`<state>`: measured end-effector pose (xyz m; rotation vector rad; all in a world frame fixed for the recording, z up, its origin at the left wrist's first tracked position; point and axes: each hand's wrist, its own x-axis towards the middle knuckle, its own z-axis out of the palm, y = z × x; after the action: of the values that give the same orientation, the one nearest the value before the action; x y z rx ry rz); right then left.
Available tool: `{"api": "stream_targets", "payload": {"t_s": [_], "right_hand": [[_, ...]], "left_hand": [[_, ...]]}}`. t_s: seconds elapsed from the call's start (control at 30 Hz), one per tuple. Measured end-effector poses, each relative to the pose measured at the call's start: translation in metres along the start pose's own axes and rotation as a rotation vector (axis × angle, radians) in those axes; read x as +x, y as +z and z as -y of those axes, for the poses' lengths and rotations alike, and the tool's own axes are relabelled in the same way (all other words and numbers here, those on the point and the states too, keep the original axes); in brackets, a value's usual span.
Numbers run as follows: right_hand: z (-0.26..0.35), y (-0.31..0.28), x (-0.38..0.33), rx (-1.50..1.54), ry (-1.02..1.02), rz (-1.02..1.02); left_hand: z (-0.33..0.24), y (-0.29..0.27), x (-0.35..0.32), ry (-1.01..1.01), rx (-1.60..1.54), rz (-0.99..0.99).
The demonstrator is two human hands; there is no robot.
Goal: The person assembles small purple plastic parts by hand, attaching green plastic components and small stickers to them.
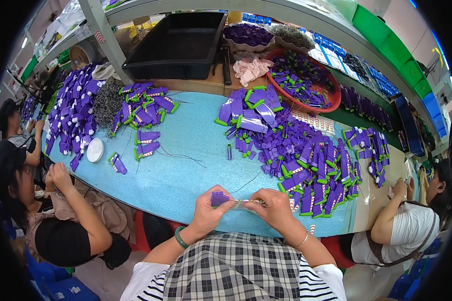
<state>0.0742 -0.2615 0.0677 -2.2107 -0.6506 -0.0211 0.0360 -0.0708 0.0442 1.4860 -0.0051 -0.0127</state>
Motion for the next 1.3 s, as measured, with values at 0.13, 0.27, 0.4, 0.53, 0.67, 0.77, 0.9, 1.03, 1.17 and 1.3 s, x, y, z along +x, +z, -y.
{"api": "stream_targets", "payload": {"t_s": [0.13,0.27,0.4,0.53,0.67,0.77,0.9,1.03,1.17,1.3], "right_hand": [[-0.01,-0.012,-0.012,-0.154,-0.144,-0.076],[-0.025,-0.046,-0.036,-0.27,-0.042,0.067],[-0.03,-0.092,-0.052,-0.576,0.212,0.325],[-0.008,-0.079,-0.026,-0.566,0.042,-0.028],[0.017,-0.015,0.007,-0.145,-0.203,-0.091],[0.011,0.008,0.007,-0.061,-0.141,0.01],[0.006,0.017,0.006,0.009,-0.186,0.046],[0.002,0.019,0.008,-0.027,-0.316,-0.033],[0.001,0.018,0.007,-0.001,-0.479,-0.126],[-0.008,0.015,-0.004,0.936,-0.063,0.089]], "left_hand": [[0.006,-0.001,-0.004,-0.013,-0.02,-0.03],[0.011,-0.005,-0.008,-0.095,-0.14,-0.071],[0.021,-0.008,-0.012,-0.198,-0.185,-0.106],[0.02,-0.004,-0.012,-0.19,-0.157,-0.078],[0.012,0.007,-0.011,-0.239,-0.19,-0.016],[0.01,0.003,-0.014,-0.256,-0.189,0.016],[0.018,-0.003,-0.02,-0.318,-0.266,0.03],[0.008,0.002,-0.017,-0.416,-0.427,0.017],[0.007,0.0,-0.013,-0.453,-0.44,0.023],[0.01,-0.004,-0.005,-0.382,0.018,-0.035]]}}
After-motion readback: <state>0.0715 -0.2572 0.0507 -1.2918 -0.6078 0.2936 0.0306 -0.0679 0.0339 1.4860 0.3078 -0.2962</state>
